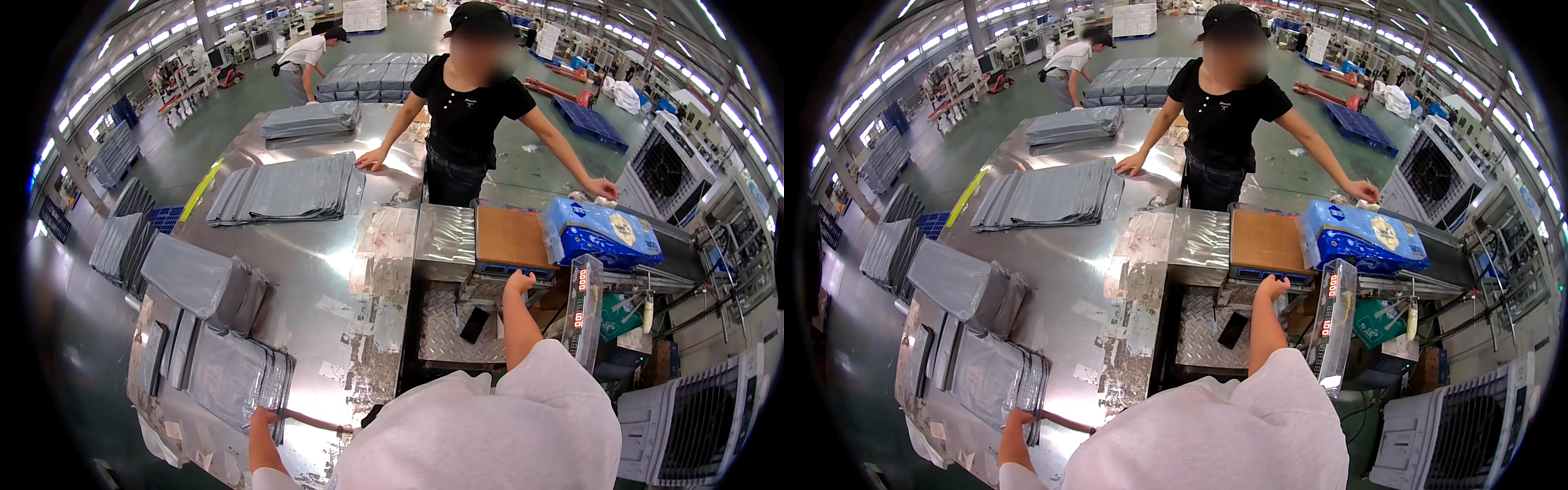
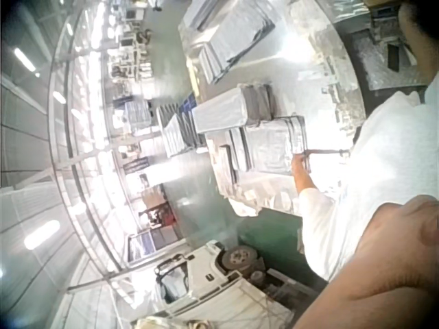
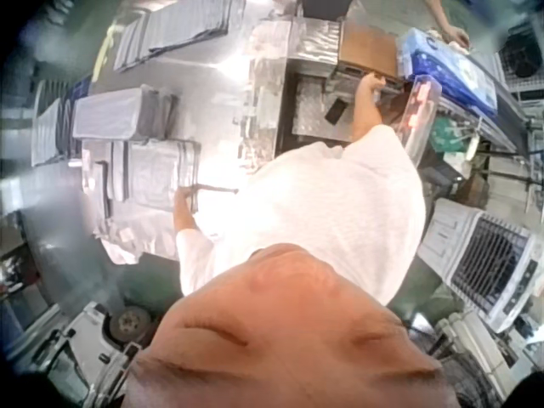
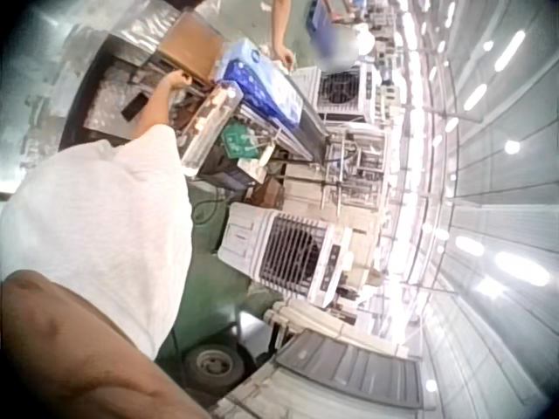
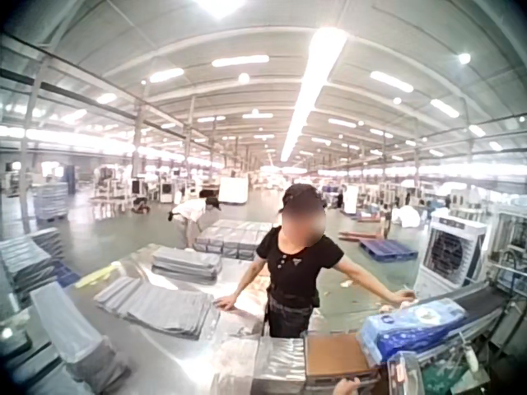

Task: The person wraps rectangular packages in grey plastic bags on a metal table. They place each package into a bag, fold the plastic around it, and stack the wrapped items. Coworkers perform similar wrapping nearby.

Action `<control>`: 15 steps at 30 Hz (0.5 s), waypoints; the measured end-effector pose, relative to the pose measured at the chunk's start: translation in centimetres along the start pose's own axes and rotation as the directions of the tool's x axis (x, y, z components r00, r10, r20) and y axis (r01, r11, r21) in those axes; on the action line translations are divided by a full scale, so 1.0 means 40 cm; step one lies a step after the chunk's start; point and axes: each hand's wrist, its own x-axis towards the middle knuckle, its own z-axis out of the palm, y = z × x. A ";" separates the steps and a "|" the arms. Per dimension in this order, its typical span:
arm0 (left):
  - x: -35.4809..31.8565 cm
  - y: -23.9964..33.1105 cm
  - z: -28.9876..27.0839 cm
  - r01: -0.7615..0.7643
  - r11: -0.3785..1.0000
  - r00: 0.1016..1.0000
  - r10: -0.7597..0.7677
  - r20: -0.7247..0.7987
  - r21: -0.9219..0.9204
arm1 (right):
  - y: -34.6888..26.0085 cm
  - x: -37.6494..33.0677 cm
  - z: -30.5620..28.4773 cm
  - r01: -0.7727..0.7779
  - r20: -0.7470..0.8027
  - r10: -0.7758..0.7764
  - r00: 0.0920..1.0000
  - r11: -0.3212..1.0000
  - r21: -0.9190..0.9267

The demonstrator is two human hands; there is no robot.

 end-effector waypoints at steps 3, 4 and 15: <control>0.007 0.028 -0.016 -0.021 1.000 1.000 0.021 -0.018 -0.009 | 0.176 0.076 -0.020 0.296 0.080 -0.293 0.953 0.955 -0.025; 0.005 0.028 -0.016 -0.017 1.000 1.000 0.016 -0.019 -0.019 | 0.241 0.071 -0.033 0.256 0.123 -0.245 0.962 0.963 -0.083; 0.024 0.024 0.011 -0.046 0.999 0.997 0.046 -0.060 0.005 | 0.682 0.007 -0.334 0.268 0.435 0.863 0.258 0.368 -0.890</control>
